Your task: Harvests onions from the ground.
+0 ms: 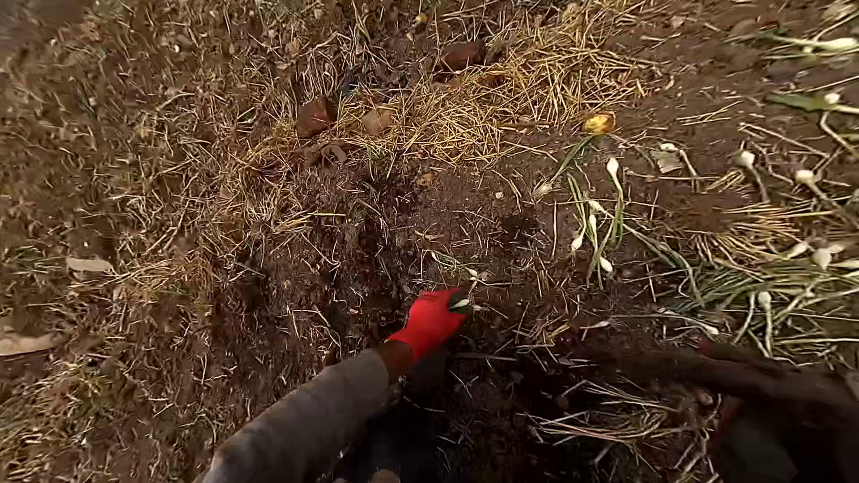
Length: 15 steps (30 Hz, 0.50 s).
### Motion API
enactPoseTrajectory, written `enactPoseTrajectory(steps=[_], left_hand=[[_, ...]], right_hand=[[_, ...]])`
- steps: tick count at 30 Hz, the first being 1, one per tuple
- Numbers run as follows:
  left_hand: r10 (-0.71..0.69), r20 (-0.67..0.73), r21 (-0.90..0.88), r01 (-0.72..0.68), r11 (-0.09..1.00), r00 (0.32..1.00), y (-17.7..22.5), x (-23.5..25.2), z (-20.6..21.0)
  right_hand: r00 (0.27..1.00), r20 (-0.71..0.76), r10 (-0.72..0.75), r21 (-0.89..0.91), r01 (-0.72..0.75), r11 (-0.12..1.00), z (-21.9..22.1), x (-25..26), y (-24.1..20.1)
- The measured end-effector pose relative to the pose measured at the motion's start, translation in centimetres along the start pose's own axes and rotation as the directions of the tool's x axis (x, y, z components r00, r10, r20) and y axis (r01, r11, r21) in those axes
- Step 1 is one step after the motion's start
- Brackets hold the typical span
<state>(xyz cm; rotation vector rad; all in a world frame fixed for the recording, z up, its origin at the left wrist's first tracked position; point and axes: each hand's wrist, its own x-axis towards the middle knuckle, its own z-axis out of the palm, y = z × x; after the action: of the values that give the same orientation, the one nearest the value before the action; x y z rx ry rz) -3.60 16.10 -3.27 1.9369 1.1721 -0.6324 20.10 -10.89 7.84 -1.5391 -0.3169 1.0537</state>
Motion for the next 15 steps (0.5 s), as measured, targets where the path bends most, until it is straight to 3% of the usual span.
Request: enactPoseTrajectory(steps=[2,4,6,7,9,11,13,15], left_hand=[[0.053,-0.019,0.063,-0.052,0.997,0.998,0.4,0.6,0.3],[0.107,-0.029,0.094,-0.104,0.99,0.994,0.9,0.2,-0.1],[0.182,-0.087,0.136,-0.17,0.976,0.979,1.7,0.7,-1.8],[0.228,-0.13,0.158,-0.207,0.965,0.965,2.2,1.2,-2.8],[0.329,-0.173,0.237,-0.285,0.929,0.928,2.2,1.2,-4.4],[0.42,-0.199,0.294,-0.355,0.888,0.885,3.1,2.1,-5.1],[0.424,-0.134,0.313,-0.368,0.876,0.896,3.5,3.0,-4.1],[0.403,-0.02,0.334,-0.373,0.865,0.915,2.5,2.7,-1.2]], right_hand=[[0.959,0.007,-0.282,0.112,0.28,0.954,0.0,0.4,-2.2],[0.924,-0.08,-0.373,0.074,0.378,0.923,2.9,0.9,-2.1],[0.927,-0.274,-0.256,-0.14,0.225,0.964,6.9,3.0,2.6],[0.948,-0.284,-0.144,-0.278,0.062,0.959,8.8,4.8,6.1],[0.966,-0.236,0.107,-0.358,-0.189,0.915,11.5,6.9,11.5],[0.969,-0.204,0.14,-0.364,-0.207,0.908,11.0,7.4,10.0],[0.978,-0.202,-0.04,-0.206,-0.003,0.979,8.8,4.7,4.7],[0.927,-0.143,-0.346,-0.055,0.341,0.938,5.6,1.5,0.2]])
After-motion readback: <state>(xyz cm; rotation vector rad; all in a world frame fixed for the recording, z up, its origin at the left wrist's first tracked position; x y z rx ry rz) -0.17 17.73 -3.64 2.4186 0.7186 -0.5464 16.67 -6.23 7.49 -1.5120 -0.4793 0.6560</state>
